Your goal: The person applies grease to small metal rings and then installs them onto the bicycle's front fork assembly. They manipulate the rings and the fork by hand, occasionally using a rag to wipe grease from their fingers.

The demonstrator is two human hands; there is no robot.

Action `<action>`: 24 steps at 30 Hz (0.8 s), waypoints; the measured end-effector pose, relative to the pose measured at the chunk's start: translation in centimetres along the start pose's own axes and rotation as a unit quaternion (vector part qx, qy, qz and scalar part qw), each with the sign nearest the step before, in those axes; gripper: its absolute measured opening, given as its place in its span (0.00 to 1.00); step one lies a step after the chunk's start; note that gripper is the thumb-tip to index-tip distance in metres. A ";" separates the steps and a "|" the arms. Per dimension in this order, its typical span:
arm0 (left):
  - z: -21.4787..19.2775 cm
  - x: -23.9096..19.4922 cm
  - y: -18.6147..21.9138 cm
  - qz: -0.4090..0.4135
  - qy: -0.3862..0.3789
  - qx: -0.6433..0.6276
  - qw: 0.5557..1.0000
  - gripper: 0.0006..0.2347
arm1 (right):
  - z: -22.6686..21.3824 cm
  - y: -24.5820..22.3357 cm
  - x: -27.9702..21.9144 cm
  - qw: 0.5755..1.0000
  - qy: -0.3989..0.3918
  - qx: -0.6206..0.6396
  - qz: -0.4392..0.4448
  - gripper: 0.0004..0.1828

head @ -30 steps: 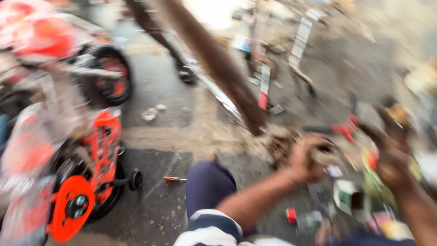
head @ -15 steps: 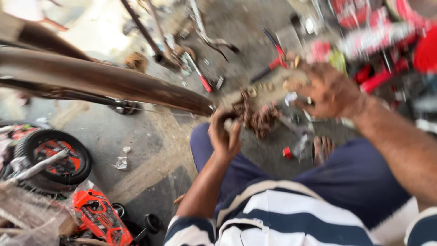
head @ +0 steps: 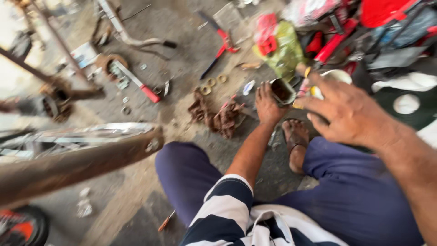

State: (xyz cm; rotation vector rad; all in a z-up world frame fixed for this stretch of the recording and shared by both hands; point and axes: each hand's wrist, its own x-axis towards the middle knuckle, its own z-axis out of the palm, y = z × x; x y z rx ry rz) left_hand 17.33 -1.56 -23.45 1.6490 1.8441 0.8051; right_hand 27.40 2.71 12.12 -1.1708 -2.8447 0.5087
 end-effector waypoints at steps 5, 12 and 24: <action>3.1 1.1 -1.1 -0.013 -0.012 -0.040 0.999 0.52 | 1.1 1.3 -2.6 0.999 0.038 0.022 0.025 0.20; -10.0 2.8 4.6 0.162 -0.012 -0.046 0.986 0.49 | 1.5 1.2 -2.6 0.992 -0.087 -0.059 0.075 0.21; -19.6 4.7 11.4 0.207 -0.044 0.061 0.975 0.42 | 1.7 -1.4 0.4 0.940 -0.272 -0.203 0.039 0.07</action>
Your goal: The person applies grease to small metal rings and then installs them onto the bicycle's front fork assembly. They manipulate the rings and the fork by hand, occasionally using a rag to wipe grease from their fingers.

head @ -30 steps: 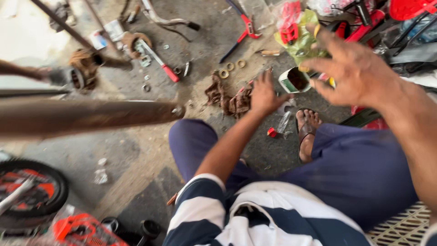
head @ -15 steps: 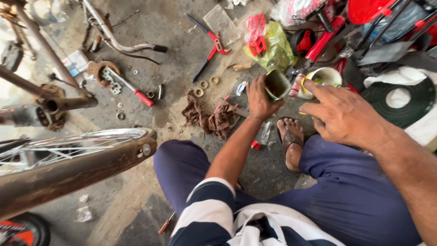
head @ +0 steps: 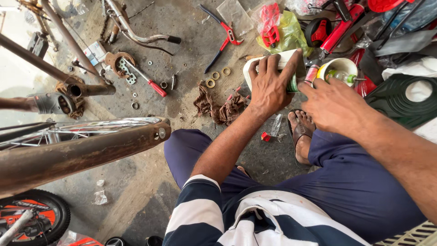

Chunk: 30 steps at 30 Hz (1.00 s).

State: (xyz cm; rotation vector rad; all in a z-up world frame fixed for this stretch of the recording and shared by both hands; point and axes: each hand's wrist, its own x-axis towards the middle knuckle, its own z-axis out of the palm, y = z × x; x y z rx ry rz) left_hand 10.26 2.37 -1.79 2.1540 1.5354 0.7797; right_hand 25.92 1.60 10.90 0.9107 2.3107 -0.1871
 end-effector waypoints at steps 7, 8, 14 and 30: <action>-0.1 -0.7 -1.9 -0.027 -0.019 0.024 0.999 0.42 | -0.8 -0.4 0.1 0.999 0.015 0.032 -0.024 0.15; -0.3 -0.7 -2.1 -0.031 -0.015 0.023 0.999 0.43 | -0.9 -0.1 0.1 0.998 0.025 0.056 -0.024 0.18; -1.1 -1.1 -1.9 -0.059 -0.022 0.003 0.998 0.45 | -0.3 0.7 0.8 0.980 0.044 0.193 -0.028 0.27; 19.7 -3.0 -9.1 -0.175 0.026 -0.191 0.966 0.42 | 2.9 6.1 -0.7 0.724 0.097 0.681 -0.052 0.43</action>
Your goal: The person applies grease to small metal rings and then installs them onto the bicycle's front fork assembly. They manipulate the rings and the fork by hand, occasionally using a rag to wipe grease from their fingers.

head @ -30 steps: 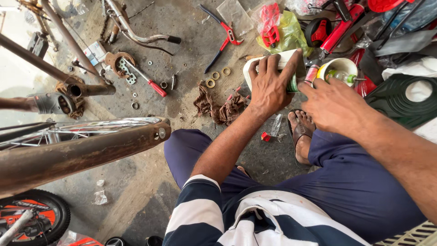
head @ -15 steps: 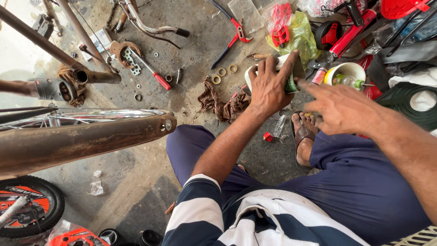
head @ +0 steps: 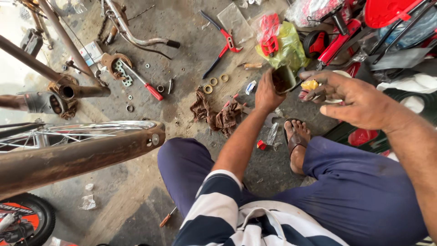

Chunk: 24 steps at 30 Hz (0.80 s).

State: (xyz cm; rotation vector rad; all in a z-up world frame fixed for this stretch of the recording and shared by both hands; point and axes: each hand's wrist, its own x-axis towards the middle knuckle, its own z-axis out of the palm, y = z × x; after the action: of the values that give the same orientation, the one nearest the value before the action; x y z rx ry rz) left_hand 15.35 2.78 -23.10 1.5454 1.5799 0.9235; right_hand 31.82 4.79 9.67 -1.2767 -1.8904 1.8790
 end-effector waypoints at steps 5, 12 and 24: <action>2.9 -1.1 -4.4 0.036 0.024 0.070 0.997 0.48 | 0.2 0.6 0.8 0.994 0.037 -0.102 0.033 0.42; -9.6 -3.7 5.3 0.011 0.003 0.026 1.000 0.56 | -1.1 4.8 4.9 0.982 0.041 -0.162 -0.083 0.45; -53.1 -17.3 13.8 0.278 0.611 0.045 0.740 0.16 | 2.4 2.8 14.2 0.911 0.109 -0.338 -0.211 0.43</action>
State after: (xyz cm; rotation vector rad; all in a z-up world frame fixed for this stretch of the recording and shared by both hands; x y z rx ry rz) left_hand -24.54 -14.37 14.65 1.5322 1.9536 2.6211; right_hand 22.70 12.05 0.71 -1.0322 -2.5233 0.8499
